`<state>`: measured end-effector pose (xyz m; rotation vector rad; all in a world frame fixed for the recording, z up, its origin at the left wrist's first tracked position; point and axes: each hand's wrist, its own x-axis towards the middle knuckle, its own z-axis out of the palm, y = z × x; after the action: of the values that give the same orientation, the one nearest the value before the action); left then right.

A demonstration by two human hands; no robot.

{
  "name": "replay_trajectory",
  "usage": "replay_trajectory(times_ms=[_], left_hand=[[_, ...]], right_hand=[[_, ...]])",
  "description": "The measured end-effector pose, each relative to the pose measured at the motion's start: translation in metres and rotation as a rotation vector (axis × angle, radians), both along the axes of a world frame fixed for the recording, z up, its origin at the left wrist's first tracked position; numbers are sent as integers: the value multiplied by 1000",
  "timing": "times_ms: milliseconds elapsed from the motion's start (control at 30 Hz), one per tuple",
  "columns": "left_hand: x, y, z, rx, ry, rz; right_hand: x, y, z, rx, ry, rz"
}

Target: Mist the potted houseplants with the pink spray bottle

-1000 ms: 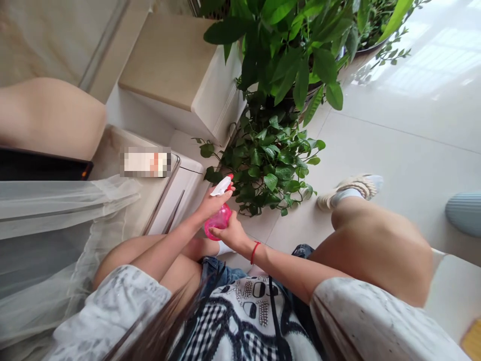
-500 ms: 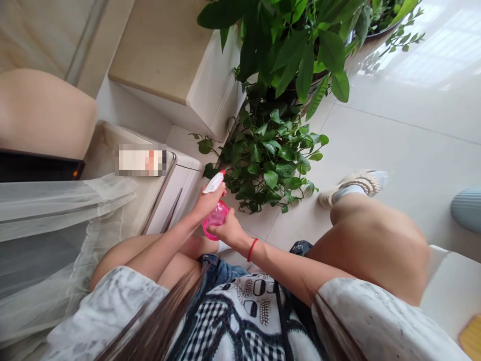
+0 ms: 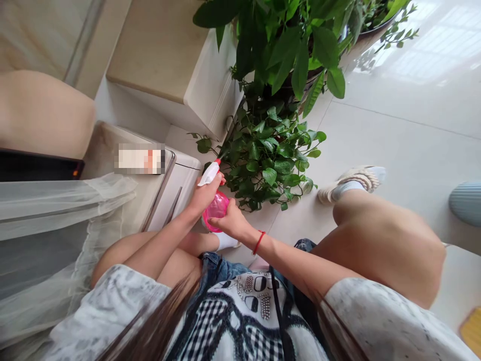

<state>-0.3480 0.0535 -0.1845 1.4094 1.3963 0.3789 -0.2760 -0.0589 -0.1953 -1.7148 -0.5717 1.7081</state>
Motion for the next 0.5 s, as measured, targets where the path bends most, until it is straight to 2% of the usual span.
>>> replay_trajectory(times_ms=[133,333,500], left_hand=[[1,2,3,-4,85,28],[5,5,6,-58,-56,143],[13,20,9,-51,-16,167]], right_hand=[[0,4,7,-65,13,30],[4,9,10,-62,-40,59],[5,21,8,-22,-4,0]])
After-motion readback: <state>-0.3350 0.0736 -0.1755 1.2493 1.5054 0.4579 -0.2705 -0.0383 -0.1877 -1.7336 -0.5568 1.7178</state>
